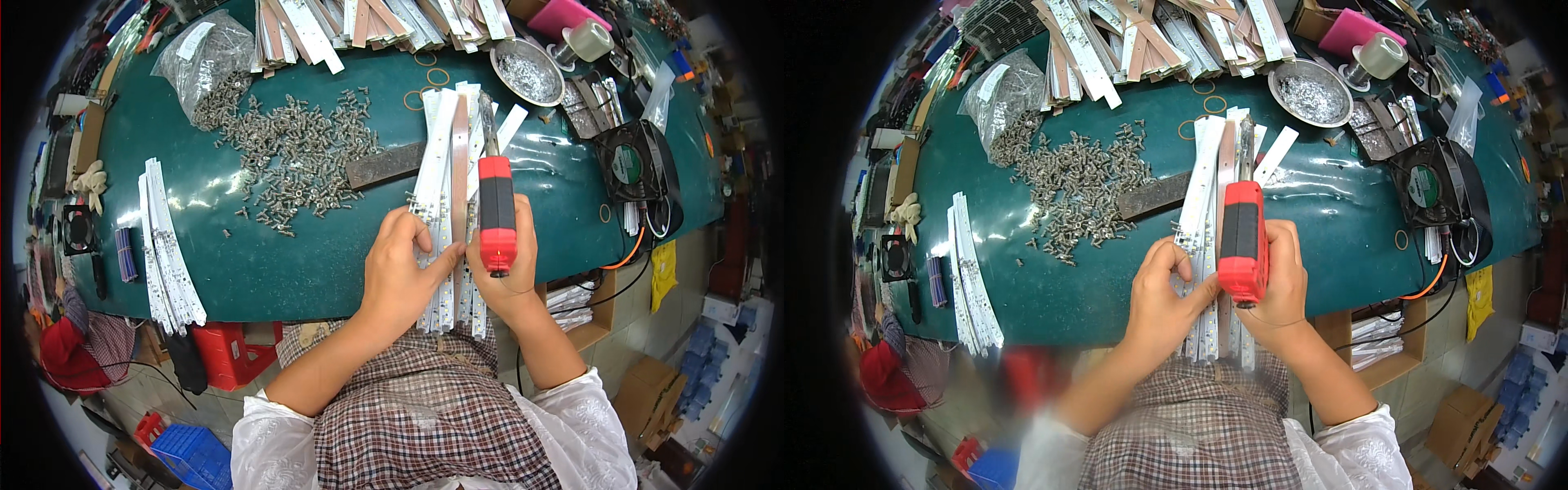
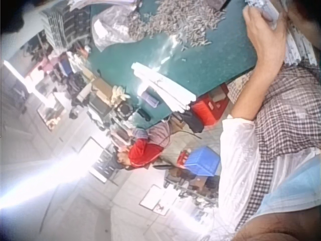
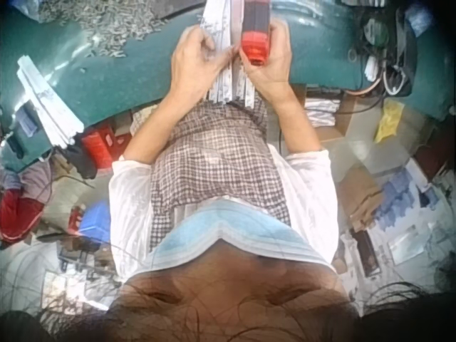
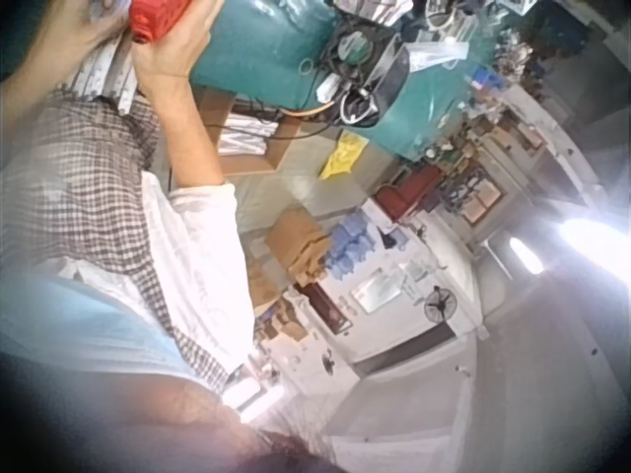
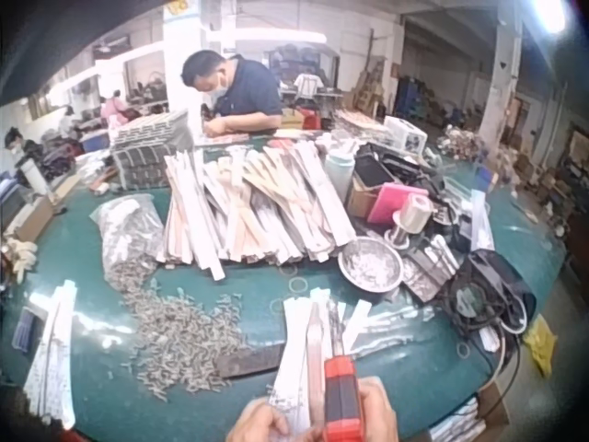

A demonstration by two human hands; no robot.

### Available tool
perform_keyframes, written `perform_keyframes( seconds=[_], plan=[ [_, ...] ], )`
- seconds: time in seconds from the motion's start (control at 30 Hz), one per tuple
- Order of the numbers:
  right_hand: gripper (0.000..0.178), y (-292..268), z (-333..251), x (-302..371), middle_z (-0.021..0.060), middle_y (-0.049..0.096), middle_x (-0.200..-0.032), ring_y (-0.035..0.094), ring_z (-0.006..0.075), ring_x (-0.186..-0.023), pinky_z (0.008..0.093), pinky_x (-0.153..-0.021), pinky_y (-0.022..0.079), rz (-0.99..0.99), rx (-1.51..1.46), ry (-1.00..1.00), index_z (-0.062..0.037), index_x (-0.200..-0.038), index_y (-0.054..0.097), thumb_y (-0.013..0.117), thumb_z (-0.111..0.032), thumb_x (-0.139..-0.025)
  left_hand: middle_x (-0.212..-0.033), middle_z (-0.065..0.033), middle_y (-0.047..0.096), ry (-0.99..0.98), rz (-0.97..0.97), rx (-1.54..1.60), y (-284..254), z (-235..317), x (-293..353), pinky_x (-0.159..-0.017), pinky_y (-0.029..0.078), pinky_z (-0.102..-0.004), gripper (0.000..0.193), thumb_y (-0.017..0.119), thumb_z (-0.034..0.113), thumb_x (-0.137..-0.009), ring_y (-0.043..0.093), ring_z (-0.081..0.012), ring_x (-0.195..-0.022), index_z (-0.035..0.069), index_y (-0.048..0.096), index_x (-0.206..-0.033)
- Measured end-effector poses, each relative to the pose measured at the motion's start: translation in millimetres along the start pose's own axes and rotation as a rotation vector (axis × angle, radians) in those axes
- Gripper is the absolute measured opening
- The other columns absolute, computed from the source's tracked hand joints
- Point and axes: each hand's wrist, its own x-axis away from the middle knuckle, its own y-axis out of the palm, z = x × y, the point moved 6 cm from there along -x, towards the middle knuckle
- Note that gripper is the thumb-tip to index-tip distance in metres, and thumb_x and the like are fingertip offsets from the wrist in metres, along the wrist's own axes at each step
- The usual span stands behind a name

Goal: The person attaches lenses and LEDs to circuit board strips using a handheld soldering gun.

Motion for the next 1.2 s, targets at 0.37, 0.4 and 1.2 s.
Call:
perform_keyframes(
  seconds=[0.37,0.4,1.2],
  plan=[
    [0.046,24,-9,18,0.0159,0.053,-0.1,0.056,0.0296,-0.084,0.0362,-0.075,0.048,0.17,-0.1,-0.005,0.004,-0.115,0.048,0.069,0.0,-0.075,-0.079,-0.0088,0.048,-0.016,-0.002,0.051,-29,4,1,-0.061,0.043,-0.0387,0.037,0.077,0.025,-0.08,0.053,-0.0286,-0.068,0.005,0.046,-0.078],
    [0.045,26,-10,15,0.0157,0.053,-0.1,0.056,0.0293,-0.083,0.0363,-0.075,0.048,0.177,-0.072,0.033,0.0042,-0.115,0.048,0.068,0.001,-0.075,-0.076,-0.0052,0.046,-0.012,0.008,0.077,-35,7,-2,-0.063,0.041,-0.0301,0.038,0.08,0.016,-0.078,0.046,-0.0165,-0.069,0.005,0.044,-0.075],
    [0.052,320,-243,-38,0.0169,0.05,-0.106,0.06,0.0386,-0.083,0.0449,-0.062,0.049,-0.209,-0.433,-0.305,-0.0001,-0.112,0.046,0.076,-0.009,-0.07,-0.079,-0.0111,0.065,-0.337,0.494,-0.1,-368,-112,61,-0.069,0.047,-0.0309,0.016,0.064,-0.005,-0.073,0.058,-0.0144,-0.074,-0.003,0.06,-0.088]
  ],
)
